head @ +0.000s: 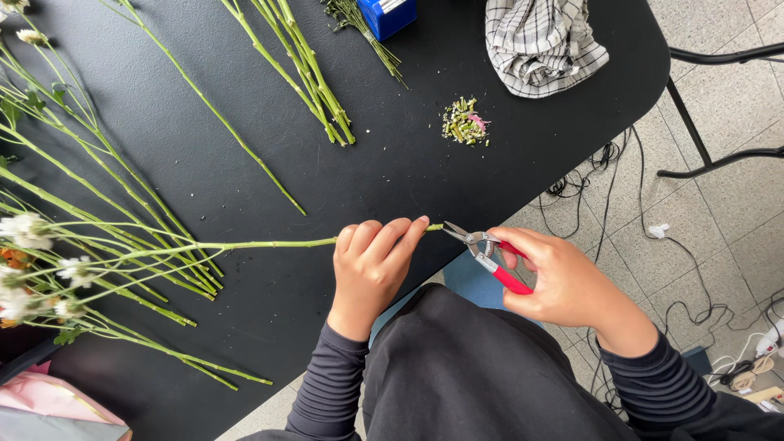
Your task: The person strips leaves and small buds from flower stems by hand and using a cloth, then trims the ends of the stems with shears.
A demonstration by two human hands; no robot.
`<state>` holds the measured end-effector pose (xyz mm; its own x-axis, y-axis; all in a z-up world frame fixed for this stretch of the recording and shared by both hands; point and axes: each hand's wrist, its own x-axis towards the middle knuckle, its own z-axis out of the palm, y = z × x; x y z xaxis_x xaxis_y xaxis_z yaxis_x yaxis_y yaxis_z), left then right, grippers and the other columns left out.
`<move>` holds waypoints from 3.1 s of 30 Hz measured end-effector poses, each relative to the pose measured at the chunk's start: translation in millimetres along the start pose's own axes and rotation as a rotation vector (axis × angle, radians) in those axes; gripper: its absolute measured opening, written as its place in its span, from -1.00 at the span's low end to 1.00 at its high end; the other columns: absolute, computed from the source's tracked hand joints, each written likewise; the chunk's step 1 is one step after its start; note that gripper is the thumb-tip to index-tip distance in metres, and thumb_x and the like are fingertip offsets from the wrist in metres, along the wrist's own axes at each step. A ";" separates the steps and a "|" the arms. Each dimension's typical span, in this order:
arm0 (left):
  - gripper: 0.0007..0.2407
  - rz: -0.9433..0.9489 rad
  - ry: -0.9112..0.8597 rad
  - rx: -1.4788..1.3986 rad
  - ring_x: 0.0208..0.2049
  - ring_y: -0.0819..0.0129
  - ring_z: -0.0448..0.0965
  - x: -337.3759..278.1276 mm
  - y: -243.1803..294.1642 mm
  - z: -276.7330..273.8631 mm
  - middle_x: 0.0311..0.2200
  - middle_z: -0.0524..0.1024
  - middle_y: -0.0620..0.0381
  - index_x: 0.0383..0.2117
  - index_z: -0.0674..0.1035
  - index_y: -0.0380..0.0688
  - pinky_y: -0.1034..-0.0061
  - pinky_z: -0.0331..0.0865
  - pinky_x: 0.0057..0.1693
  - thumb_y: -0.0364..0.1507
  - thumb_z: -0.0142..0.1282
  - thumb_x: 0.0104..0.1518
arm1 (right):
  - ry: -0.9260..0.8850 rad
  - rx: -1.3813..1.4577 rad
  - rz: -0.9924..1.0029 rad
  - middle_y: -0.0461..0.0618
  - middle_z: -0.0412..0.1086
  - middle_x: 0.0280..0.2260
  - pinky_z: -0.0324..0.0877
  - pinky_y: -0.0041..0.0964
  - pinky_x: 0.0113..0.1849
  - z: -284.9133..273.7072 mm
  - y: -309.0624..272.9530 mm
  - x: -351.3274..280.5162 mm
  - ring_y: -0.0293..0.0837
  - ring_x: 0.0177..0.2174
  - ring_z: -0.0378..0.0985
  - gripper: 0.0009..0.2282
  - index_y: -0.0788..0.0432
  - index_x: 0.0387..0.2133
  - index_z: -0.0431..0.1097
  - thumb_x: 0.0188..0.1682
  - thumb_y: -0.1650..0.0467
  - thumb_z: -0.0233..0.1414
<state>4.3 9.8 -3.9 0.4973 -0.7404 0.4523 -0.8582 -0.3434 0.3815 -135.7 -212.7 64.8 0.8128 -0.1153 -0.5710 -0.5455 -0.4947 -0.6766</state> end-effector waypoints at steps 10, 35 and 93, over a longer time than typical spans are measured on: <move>-0.86 0.003 -0.028 -0.009 -0.38 0.29 0.43 -1.8 -1.8 -2.9 -0.32 0.56 0.24 -0.17 0.69 0.06 0.50 0.34 -0.17 -0.45 0.11 0.23 | -0.038 -0.015 -0.012 0.00 0.46 -0.53 0.45 -0.15 -0.49 -2.2 -2.2 7.7 -0.09 -0.62 0.42 -0.37 0.22 0.07 0.41 -0.45 0.48 0.18; -0.87 -0.182 -0.066 0.338 -0.38 0.33 0.42 -6.8 -14.8 94.3 -0.39 0.48 0.21 -0.23 0.66 -0.02 0.50 0.21 -0.32 -0.52 0.12 0.16 | 0.220 0.040 0.427 0.11 0.44 -0.39 0.47 0.08 -0.23 113.2 26.8 86.4 0.21 -0.31 0.60 -0.59 0.10 -0.14 0.36 -0.28 0.26 0.16; -0.86 -0.153 -0.023 0.254 -0.40 0.36 0.43 -30.3 -8.8 80.3 -0.37 0.48 0.25 -0.18 0.66 0.03 0.55 0.28 -0.33 -0.46 0.17 0.17 | 0.331 -0.009 0.188 0.02 0.34 -0.54 0.46 0.07 -0.30 111.9 41.6 56.5 0.23 -0.41 0.57 -0.56 0.09 -0.16 0.35 -0.38 0.36 0.20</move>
<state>-13.4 -11.2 -85.7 0.6232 -0.6803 0.3858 -0.7790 -0.5837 0.2291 -135.3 -143.4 -47.6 0.7218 -0.4758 -0.5027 -0.6906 -0.4462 -0.5693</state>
